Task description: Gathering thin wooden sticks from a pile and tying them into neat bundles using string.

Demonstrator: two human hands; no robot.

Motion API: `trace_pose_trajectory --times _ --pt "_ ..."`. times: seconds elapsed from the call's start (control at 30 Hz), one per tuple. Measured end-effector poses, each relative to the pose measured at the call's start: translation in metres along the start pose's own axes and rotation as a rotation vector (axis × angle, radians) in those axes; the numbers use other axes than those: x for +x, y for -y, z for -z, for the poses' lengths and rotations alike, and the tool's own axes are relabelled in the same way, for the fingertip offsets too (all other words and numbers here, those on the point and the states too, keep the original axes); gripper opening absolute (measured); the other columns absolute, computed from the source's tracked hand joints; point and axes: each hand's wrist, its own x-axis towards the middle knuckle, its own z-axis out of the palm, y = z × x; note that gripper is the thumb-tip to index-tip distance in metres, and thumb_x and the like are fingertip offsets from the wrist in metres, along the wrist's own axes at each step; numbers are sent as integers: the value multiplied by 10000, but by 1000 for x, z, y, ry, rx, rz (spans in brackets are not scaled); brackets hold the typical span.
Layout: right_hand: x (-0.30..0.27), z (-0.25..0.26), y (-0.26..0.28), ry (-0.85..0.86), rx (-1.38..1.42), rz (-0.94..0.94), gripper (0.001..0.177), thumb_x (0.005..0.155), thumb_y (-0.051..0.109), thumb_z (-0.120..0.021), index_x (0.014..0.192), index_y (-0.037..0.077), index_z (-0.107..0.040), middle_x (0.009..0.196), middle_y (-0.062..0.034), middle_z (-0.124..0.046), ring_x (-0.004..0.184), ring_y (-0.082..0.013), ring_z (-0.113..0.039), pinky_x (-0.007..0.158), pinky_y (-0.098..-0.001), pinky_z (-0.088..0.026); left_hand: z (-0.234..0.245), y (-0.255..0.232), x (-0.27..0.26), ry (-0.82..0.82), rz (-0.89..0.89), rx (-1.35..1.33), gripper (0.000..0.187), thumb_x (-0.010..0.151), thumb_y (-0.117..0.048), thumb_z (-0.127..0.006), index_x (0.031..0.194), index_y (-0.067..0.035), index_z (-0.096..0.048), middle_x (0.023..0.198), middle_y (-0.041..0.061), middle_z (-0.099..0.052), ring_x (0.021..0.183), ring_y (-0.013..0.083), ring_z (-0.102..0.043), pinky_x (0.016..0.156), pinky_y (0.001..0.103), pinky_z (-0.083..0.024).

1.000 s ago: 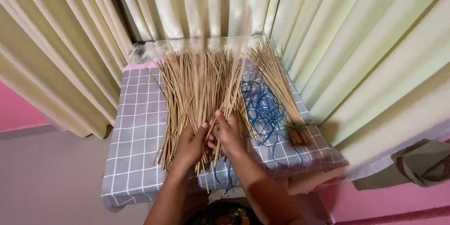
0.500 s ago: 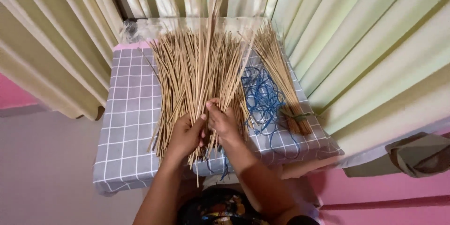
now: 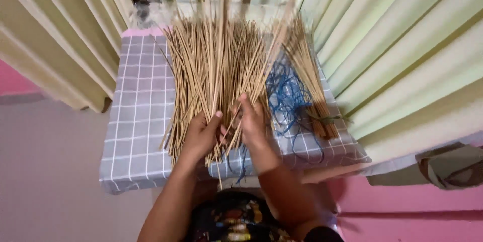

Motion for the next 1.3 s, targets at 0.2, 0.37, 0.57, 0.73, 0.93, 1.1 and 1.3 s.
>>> trace_pose_trajectory --times 0.2,0.37,0.57,0.73,0.93,1.1,1.3 --pt "-9 2 28 176 148 90 599 1097 383 -521 554 138 -465 439 20 -305 311 -100 -329 366 -247 -287 -1 4 1 7 -20 57 402 1087 -224 -499 782 19 -594 562 196 -645 390 245 -643 383 287 -451" --pt "-14 -2 -5 207 106 100 290 1023 290 -663 926 17 -679 433 27 -361 299 -67 -342 321 -224 -319 -8 9 -7 11 -122 4 345 1089 -207 -515 824 1 -591 554 153 -619 334 191 -592 326 249 -443" --pt "-11 -3 -29 186 115 56 263 921 181 -754 1007 -53 -671 566 -117 -543 287 -104 -409 261 -304 -398 -10 -6 -16 24 -146 63 258 1052 -122 -555 831 7 -586 549 160 -620 343 201 -608 338 282 -475" --pt "-18 -2 -23 190 122 12 263 936 232 -743 937 -21 -673 546 -105 -544 275 -131 -437 262 -288 -400 -12 -8 -18 47 -125 43 234 1070 -133 -506 900 13 -573 606 178 -635 401 215 -646 372 287 -510" --pt "-28 -8 -11 156 134 13 257 957 221 -712 936 -30 -666 489 -67 -444 273 -180 -432 234 -373 -430 -9 10 -11 25 -135 36 234 1066 -140 -518 908 19 -585 642 187 -656 453 223 -679 392 290 -530" --pt "-14 4 -34 116 63 127 195 952 169 -729 927 -22 -695 508 -86 -513 303 -159 -482 295 -348 -474 -13 3 -17 -25 -172 16 223 1055 -127 -536 902 22 -599 648 170 -654 459 210 -670 388 286 -525" --pt "-25 -1 -9 153 67 88 434 989 320 -694 651 55 -637 395 -20 -394 277 -137 -412 301 -286 -419 -11 4 -16 -31 -177 16 236 1055 -129 -555 873 16 -591 626 173 -657 421 208 -655 356 286 -513"
